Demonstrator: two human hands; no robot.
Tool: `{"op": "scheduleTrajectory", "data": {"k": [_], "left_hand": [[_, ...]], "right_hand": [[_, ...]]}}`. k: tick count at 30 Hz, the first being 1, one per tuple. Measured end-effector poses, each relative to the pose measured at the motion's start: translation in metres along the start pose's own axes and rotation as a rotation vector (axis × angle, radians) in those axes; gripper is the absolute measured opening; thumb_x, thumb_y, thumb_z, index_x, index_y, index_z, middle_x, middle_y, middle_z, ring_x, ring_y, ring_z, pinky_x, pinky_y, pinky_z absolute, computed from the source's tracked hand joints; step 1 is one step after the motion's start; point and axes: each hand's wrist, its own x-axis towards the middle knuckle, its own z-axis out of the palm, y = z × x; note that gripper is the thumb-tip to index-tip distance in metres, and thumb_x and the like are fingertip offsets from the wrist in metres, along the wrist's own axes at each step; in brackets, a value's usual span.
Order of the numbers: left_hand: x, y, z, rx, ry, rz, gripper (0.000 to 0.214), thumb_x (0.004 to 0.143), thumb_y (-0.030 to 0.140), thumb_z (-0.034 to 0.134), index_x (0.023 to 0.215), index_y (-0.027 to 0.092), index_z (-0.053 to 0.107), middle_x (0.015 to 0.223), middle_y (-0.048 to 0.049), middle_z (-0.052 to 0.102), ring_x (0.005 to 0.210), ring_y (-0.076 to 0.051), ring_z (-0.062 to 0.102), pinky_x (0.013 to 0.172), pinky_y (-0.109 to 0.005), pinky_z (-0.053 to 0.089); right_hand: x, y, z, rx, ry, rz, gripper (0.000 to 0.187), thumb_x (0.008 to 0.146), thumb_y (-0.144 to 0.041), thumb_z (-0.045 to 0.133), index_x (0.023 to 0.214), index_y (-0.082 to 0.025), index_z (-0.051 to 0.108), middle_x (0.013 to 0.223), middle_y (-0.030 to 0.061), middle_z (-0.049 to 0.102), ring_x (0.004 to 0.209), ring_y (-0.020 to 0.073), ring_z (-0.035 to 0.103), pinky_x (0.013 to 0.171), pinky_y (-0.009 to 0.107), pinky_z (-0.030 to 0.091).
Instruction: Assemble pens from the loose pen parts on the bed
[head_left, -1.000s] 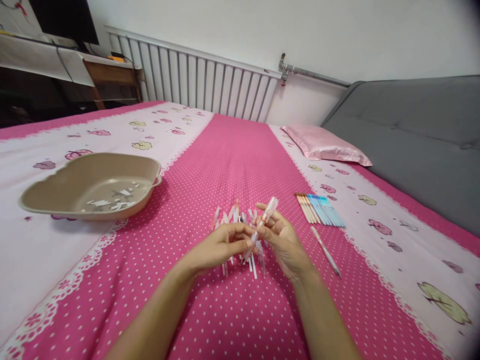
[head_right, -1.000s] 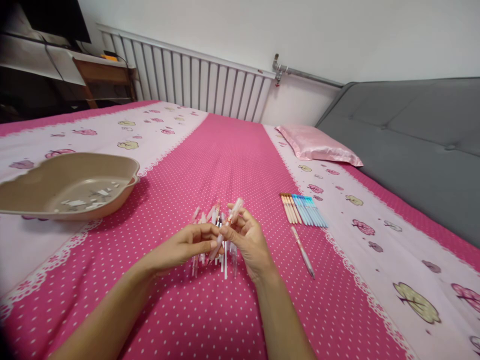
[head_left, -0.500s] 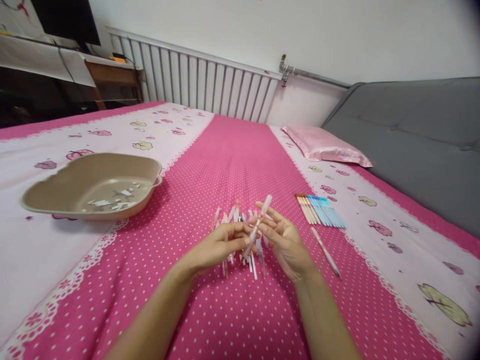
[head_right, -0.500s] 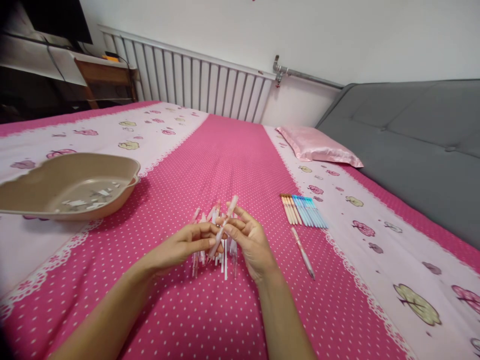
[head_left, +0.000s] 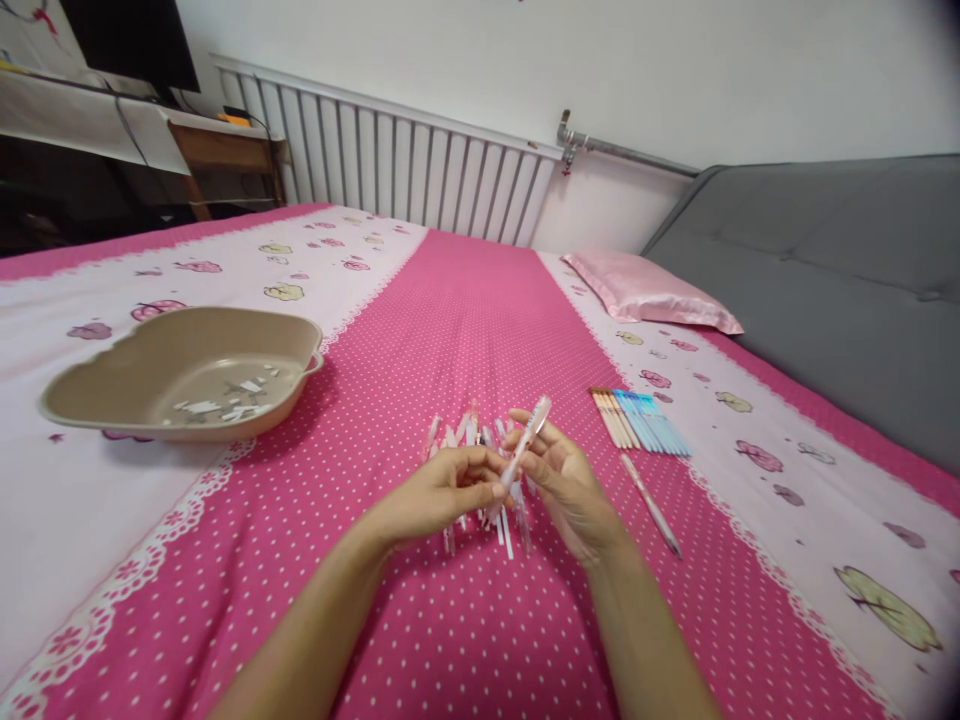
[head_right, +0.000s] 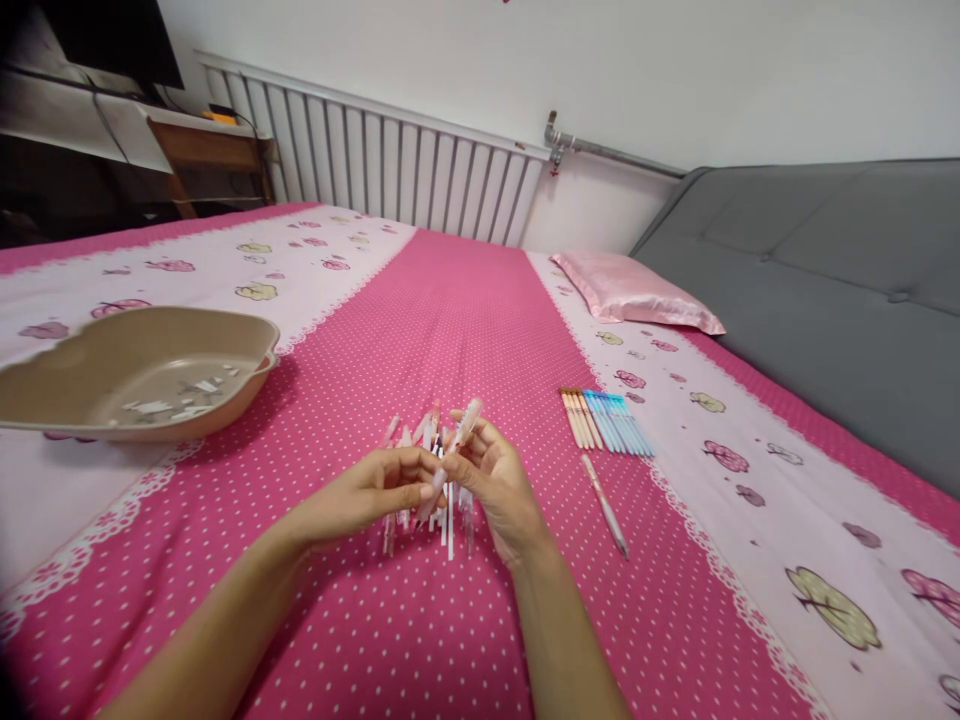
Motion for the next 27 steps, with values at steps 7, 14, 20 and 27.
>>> {"op": "scheduleTrajectory", "data": {"k": [7, 14, 20, 27], "left_hand": [[0.0010, 0.0016, 0.0002, -0.015, 0.015, 0.003, 0.016, 0.085, 0.029, 0.054, 0.089, 0.015, 0.060, 0.080, -0.0018, 0.060, 0.072, -0.011, 0.054, 0.071, -0.028, 0.043], [0.0005, -0.0006, -0.0006, -0.011, 0.007, 0.008, 0.015, 0.083, 0.027, 0.056, 0.092, 0.015, 0.059, 0.080, -0.0013, 0.059, 0.071, -0.010, 0.053, 0.070, -0.027, 0.042], [-0.0002, -0.0022, -0.0007, 0.007, 0.005, -0.010, 0.018, 0.080, 0.028, 0.060, 0.091, 0.014, 0.058, 0.076, 0.0005, 0.057, 0.068, -0.009, 0.052, 0.066, -0.025, 0.042], [-0.0003, 0.0016, 0.0002, 0.014, 0.018, 0.012, 0.017, 0.084, 0.029, 0.055, 0.093, 0.016, 0.059, 0.076, 0.0004, 0.056, 0.069, -0.010, 0.051, 0.068, -0.027, 0.041]], "right_hand": [[-0.0002, -0.0035, 0.0010, 0.045, -0.014, 0.059, 0.056, 0.073, -0.024, 0.071, 0.124, -0.022, 0.048, 0.095, 0.0045, 0.069, 0.084, 0.0153, 0.064, 0.079, 0.030, 0.048], [0.0010, 0.0010, -0.0030, 0.009, 0.033, 0.025, 0.051, 0.067, -0.021, 0.076, 0.113, -0.021, 0.054, 0.083, 0.0003, 0.068, 0.076, 0.0113, 0.063, 0.076, 0.025, 0.048], [0.0008, 0.0018, -0.0020, -0.070, 0.052, 0.003, 0.049, 0.061, -0.021, 0.080, 0.105, -0.022, 0.059, 0.076, -0.0038, 0.061, 0.073, 0.0095, 0.059, 0.070, 0.021, 0.048], [-0.0018, -0.0036, 0.0025, -0.017, -0.005, 0.009, 0.043, 0.071, -0.027, 0.073, 0.111, -0.023, 0.056, 0.098, 0.0032, 0.066, 0.089, 0.0149, 0.062, 0.081, 0.028, 0.048]]}}
